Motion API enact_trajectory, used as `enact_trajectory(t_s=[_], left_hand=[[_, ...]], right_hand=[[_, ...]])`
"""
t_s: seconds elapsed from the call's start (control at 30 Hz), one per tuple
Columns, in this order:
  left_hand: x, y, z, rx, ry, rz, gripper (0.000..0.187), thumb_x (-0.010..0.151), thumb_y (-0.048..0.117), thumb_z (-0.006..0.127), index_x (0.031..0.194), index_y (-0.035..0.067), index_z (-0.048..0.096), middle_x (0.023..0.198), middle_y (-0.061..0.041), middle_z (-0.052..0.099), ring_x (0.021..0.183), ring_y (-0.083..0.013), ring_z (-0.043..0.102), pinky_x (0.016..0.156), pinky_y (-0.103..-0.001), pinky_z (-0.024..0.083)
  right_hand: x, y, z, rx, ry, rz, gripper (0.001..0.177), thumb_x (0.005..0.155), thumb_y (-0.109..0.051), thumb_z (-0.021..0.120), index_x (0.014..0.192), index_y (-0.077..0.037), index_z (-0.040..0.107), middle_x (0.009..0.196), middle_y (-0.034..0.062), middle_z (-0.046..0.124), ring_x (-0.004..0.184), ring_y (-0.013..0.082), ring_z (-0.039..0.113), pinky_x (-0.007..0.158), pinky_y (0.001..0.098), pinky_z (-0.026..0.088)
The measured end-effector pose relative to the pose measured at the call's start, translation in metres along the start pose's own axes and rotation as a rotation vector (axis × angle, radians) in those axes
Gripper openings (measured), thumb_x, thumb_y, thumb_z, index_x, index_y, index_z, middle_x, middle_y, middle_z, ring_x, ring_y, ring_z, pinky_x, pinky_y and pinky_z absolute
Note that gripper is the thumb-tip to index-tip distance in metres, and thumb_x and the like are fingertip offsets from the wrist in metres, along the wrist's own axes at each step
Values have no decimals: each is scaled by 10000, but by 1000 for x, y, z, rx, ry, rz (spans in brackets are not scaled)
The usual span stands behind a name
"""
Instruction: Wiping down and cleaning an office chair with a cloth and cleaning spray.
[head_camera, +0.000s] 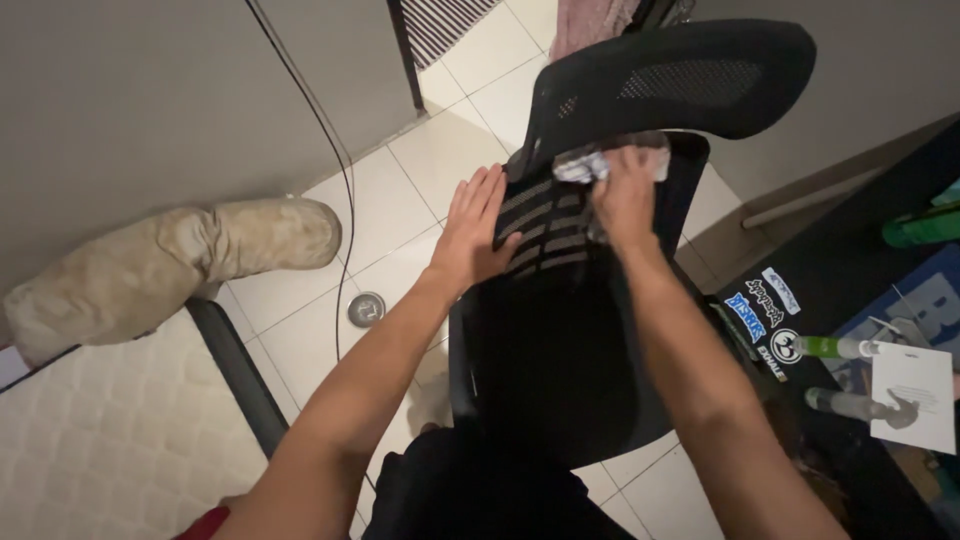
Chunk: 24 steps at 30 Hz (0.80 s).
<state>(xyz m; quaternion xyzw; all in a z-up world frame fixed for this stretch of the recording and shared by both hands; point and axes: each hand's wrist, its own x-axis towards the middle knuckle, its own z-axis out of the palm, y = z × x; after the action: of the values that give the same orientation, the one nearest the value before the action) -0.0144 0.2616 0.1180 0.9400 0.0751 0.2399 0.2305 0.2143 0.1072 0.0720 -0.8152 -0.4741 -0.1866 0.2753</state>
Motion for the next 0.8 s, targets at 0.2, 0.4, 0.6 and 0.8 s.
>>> enact_trajectory(t_s=[0.2,0.4,0.6,0.8], left_hand=[[-2,-3,8,27,-7,-15,881,823,251,796,1508,-78,350,1603,-243,341,1506,-422,297,1248,-543,221],[4,-7,5,11,-94,-69,858,871,263,743,1550,-50,321,1635,-219,313,1532,-377,264,1276,-487,188],[4,-6,2,4,-157,-87,838,883,267,714,1552,-41,313,1647,-202,289,1545,-354,239,1277,-462,164],[1,-10,7,32,-142,-64,846,869,257,723,1541,-55,314,1648,-205,285,1544,-359,231,1274,-474,162]], right_hand=[[-5,-38,30,-3,-141,-48,383,759,-40,684,1132,46,694,1156,222,619,1135,438,524,920,512,432],[7,5,7,53,-13,-89,354,770,12,663,1123,10,697,1251,169,638,1177,442,531,1081,500,433],[-1,5,13,54,132,51,516,741,48,644,1257,50,659,1342,221,599,1159,497,495,1042,514,420],[-3,-32,27,-28,-39,96,391,790,13,686,1179,28,658,1271,198,608,1231,430,506,1013,465,433]])
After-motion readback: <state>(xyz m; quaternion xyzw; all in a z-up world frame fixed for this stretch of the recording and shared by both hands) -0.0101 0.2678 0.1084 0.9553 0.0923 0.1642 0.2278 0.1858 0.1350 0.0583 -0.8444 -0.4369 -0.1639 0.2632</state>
